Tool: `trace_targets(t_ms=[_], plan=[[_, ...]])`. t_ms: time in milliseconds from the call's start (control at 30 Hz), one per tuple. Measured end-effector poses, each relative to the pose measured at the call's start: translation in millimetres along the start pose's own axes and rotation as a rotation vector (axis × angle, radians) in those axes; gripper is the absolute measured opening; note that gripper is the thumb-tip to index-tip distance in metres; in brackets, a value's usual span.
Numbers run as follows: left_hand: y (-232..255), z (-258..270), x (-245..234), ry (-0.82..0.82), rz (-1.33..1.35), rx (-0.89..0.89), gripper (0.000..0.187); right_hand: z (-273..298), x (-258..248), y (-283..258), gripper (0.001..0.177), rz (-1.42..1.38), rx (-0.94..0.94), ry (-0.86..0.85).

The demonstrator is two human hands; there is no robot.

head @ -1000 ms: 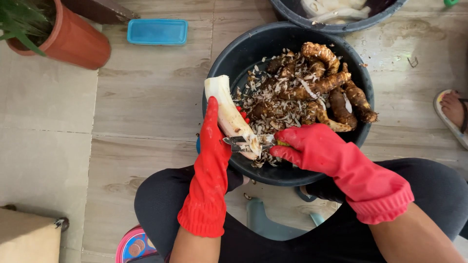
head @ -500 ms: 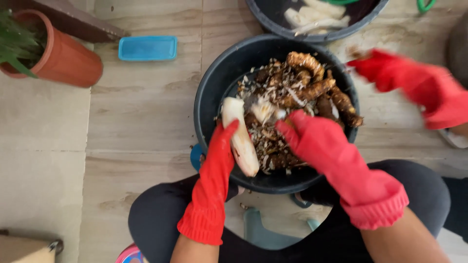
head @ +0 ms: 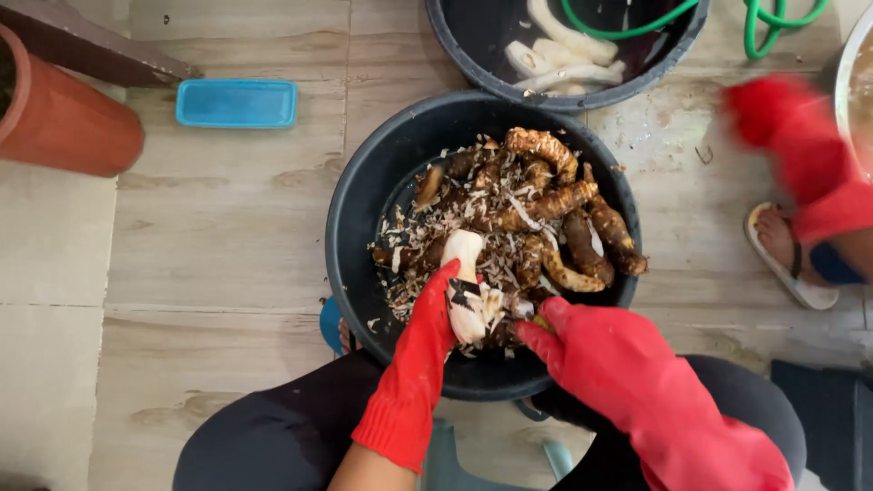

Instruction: Peeling root vegetables using a hand peeler over a collection bucket

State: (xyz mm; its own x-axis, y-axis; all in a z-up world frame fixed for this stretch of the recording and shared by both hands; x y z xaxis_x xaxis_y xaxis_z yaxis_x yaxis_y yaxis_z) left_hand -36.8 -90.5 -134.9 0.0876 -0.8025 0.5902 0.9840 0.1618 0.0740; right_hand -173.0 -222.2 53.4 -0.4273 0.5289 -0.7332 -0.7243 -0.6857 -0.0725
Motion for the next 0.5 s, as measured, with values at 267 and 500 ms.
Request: trace_targets(t_ms=[267, 500], plan=[[53.8, -33.7, 85.5, 0.147, -0.295, 0.388, 0.079, 2.5, -24.5, 10.8, 0.042, -0.036, 0.223, -0.171], [98.6, -60.9, 204.6, 0.076, -0.726, 0.526, 0.076, -13.9, 21.6, 25.8, 0.033, -0.104, 0.397, 0.106]])
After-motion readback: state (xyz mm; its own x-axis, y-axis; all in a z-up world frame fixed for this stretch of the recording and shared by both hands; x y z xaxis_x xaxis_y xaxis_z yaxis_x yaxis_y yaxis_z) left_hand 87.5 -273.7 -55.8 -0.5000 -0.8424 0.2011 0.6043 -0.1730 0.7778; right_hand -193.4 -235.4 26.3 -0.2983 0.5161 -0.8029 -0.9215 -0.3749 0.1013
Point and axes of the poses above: each hand's wrist, its own z-axis away from the middle knuckle, its own x-axis out of the palm, y = z × x, the point moved 1 cm from there along -z, towards the middle knuckle, and after that the axes turned 8 degrees about x, right-handed, at the moved point
